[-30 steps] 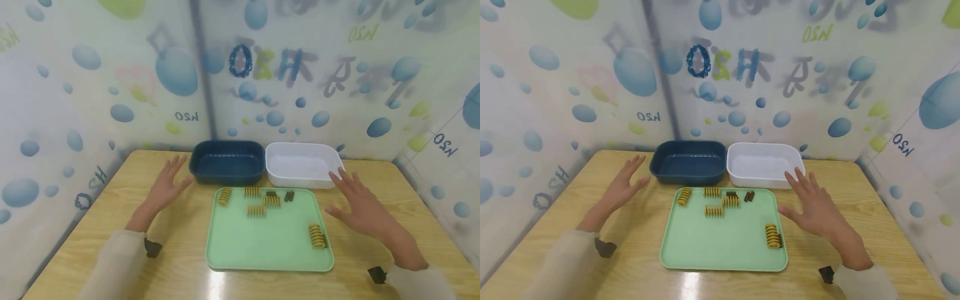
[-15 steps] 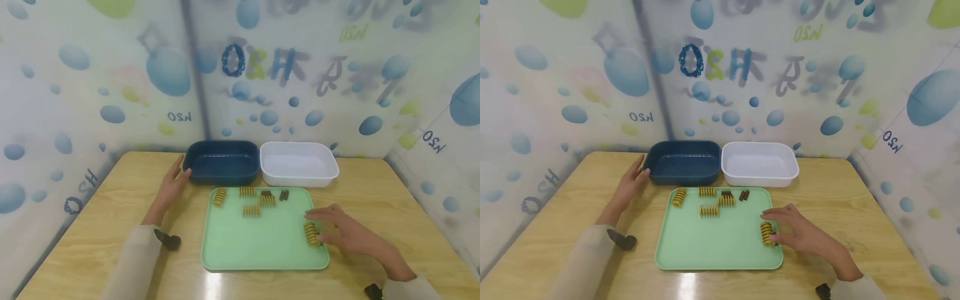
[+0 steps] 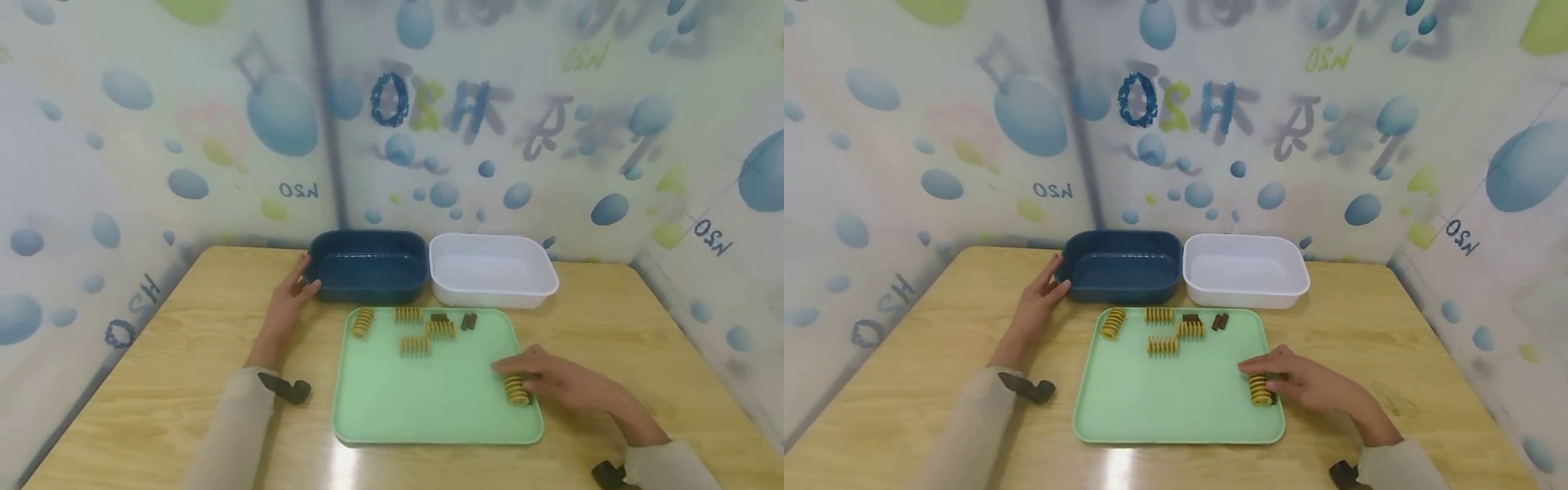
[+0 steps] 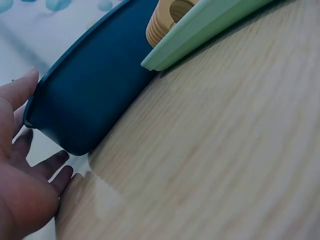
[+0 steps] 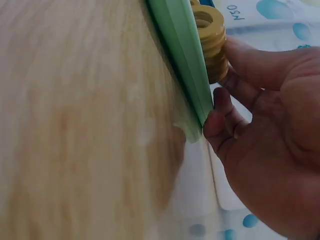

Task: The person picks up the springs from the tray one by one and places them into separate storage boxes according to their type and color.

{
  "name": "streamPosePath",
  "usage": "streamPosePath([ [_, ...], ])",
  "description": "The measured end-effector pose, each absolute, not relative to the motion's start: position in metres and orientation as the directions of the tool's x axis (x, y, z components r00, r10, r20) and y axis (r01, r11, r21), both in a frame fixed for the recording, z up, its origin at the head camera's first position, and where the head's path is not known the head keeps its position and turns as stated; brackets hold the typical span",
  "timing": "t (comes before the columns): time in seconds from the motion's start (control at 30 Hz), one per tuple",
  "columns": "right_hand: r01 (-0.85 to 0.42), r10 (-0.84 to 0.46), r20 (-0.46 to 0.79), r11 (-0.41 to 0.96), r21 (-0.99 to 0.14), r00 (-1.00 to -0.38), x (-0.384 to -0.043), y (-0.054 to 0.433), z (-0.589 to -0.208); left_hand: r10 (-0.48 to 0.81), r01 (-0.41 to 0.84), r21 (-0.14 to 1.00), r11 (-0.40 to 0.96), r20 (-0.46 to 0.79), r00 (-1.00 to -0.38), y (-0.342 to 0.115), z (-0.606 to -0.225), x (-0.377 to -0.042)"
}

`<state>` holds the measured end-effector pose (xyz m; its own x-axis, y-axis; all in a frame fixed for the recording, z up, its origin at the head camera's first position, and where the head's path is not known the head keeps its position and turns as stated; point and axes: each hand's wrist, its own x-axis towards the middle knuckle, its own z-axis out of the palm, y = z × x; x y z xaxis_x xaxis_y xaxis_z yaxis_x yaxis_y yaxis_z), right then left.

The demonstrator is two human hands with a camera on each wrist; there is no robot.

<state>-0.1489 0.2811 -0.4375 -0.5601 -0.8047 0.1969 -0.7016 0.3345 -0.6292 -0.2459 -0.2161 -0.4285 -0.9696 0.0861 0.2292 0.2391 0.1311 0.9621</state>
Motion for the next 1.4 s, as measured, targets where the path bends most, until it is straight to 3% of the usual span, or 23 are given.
streamPosePath([
  [0.17, -0.657, -0.808, 0.154, 0.334, -0.676, -0.569, -0.148, 0.291, -0.439, 0.067, 0.240, 0.968, 0.071, 0.235, -0.970, -0.210, -0.432, -0.246],
  [0.4, -0.662, -0.781, 0.188, 0.345, -0.665, -0.596, -0.149, 0.284, -0.440, 0.024, 0.232, 0.968, 0.091, 0.231, -0.973, -0.216, -0.447, -0.257],
  [0.6, -0.562, -0.725, 0.133, 0.389, -0.730, -0.676, -0.146, 0.281, -0.445, 0.017, 0.212, 0.972, 0.104, 0.211, -0.977, -0.218, -0.452, -0.258],
  [0.93, -0.428, -0.653, 0.084, 0.389, -0.816, -0.753, -0.147, 0.283, -0.449, 0.001, 0.174, 0.983, 0.051, 0.174, -0.985, -0.212, -0.435, -0.248],
  [1.4, -0.411, -0.685, 0.072, 0.346, -0.843, -0.725, -0.153, 0.288, -0.453, 0.013, 0.186, 0.981, 0.053, 0.186, -0.983, -0.209, -0.423, -0.243],
])
